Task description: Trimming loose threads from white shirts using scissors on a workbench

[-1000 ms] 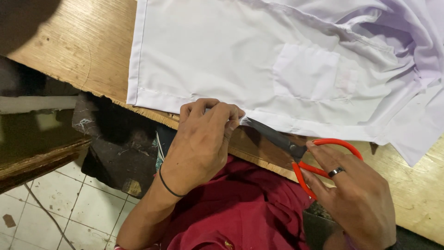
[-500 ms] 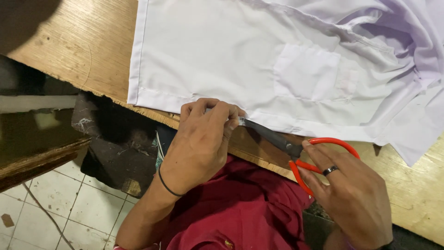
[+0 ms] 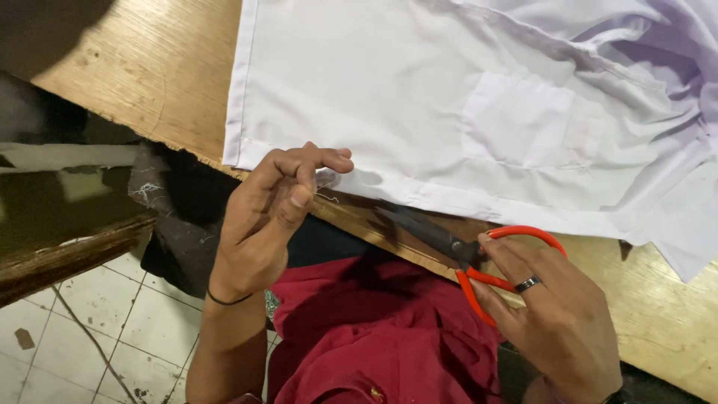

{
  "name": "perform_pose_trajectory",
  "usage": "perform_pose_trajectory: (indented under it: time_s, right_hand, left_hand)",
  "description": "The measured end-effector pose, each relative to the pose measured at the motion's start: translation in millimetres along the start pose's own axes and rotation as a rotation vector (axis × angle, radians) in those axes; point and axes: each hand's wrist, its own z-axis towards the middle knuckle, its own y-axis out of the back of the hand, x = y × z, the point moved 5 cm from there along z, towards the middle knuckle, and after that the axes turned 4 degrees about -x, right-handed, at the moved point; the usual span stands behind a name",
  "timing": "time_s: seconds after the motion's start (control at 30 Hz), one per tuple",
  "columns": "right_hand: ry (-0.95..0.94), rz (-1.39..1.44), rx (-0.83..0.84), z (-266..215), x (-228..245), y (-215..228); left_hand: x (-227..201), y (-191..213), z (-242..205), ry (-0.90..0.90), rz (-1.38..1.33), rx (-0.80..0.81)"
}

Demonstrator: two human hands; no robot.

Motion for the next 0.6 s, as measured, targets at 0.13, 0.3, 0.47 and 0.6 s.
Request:
perform_pose_trajectory:
  time_s: [0.13, 0.3, 0.47, 0.6]
  right_hand:
    - [0.028, 0.007, 0.009, 11.7, 5.0, -6.6]
    - [0.041, -0.034, 0.065, 27.1, 9.9, -12.3]
    - [0.046, -0.020, 0.051, 37.8, 15.6, -13.2]
    - [0.048, -0.048, 0.060, 41.1, 17.5, -15.4]
  left_hand:
    - [0.0, 3.0, 2.6, -0.052, -0.055, 0.024]
    - [1.3, 3.4, 3.5, -0.052, -0.077, 0.018]
    - [-0.3, 5.1, 3.0, -0.042, -0.013, 0.026]
    - [-1.8, 5.2, 4.3, -0.050, -0.031, 0.048]
